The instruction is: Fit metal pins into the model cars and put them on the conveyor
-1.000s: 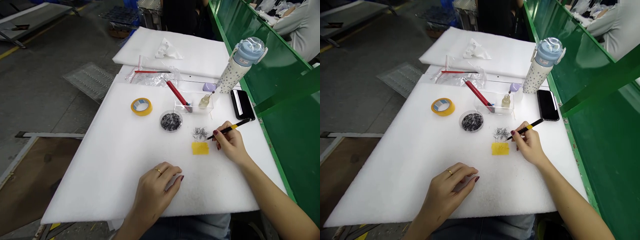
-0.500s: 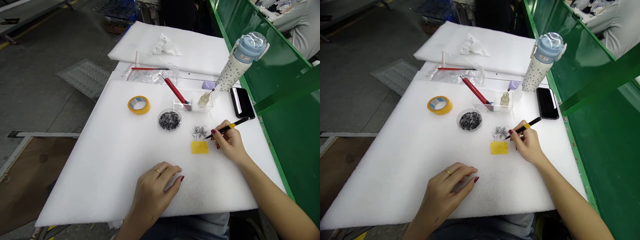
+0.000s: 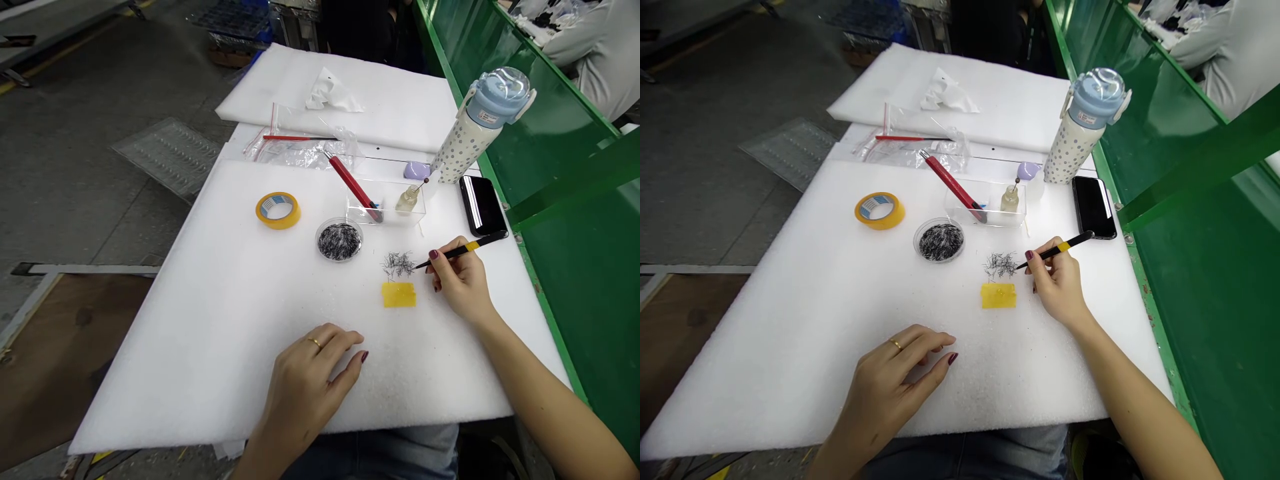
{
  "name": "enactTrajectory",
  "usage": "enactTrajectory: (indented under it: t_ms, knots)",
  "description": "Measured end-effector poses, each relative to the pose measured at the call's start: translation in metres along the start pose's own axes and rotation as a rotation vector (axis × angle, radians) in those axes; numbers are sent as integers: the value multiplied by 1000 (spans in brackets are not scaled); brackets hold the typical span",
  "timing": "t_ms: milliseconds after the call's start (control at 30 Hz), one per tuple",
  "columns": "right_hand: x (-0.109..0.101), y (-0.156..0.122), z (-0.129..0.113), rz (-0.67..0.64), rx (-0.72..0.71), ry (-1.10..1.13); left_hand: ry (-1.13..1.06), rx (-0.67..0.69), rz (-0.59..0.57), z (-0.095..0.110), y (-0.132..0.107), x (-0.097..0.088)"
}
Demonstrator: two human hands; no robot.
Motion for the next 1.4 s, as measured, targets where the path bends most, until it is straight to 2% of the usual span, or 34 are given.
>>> enactTrajectory:
  t_ms: [233, 433, 567, 833, 1000, 1200, 1400]
  knots:
    - [0, 0, -3, 14, -11, 76, -16, -6, -4, 0, 1, 0]
    - [11, -4, -11, -138, -77, -10, -18, -8, -5, 0, 0, -1]
    - [15, -4, -14, -145, -143, -67, -19, -10, 2, 1, 0, -2]
    - [17, -3, -11, -153, -60, -64, -23, -7, -5, 1, 1, 0]
    - [15, -3, -9, -109, -57, -21, -25, -12, -11, 2, 0, -1]
    - [4, 0, -6, 59, -69, -57, -33, -9, -8, 1, 0, -2]
    - [5, -1, -9, 86, -63, -4, -31, -8, -2, 1, 0, -2]
Point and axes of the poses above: each hand's wrist, its own y-axis towards the middle knuckle, its own x-axis out of the palm, z = x × y, the point moved 2 cm from there along y, towards the middle knuckle, and after that the axes turned 6 degrees about -z, right-handed, at the moved point
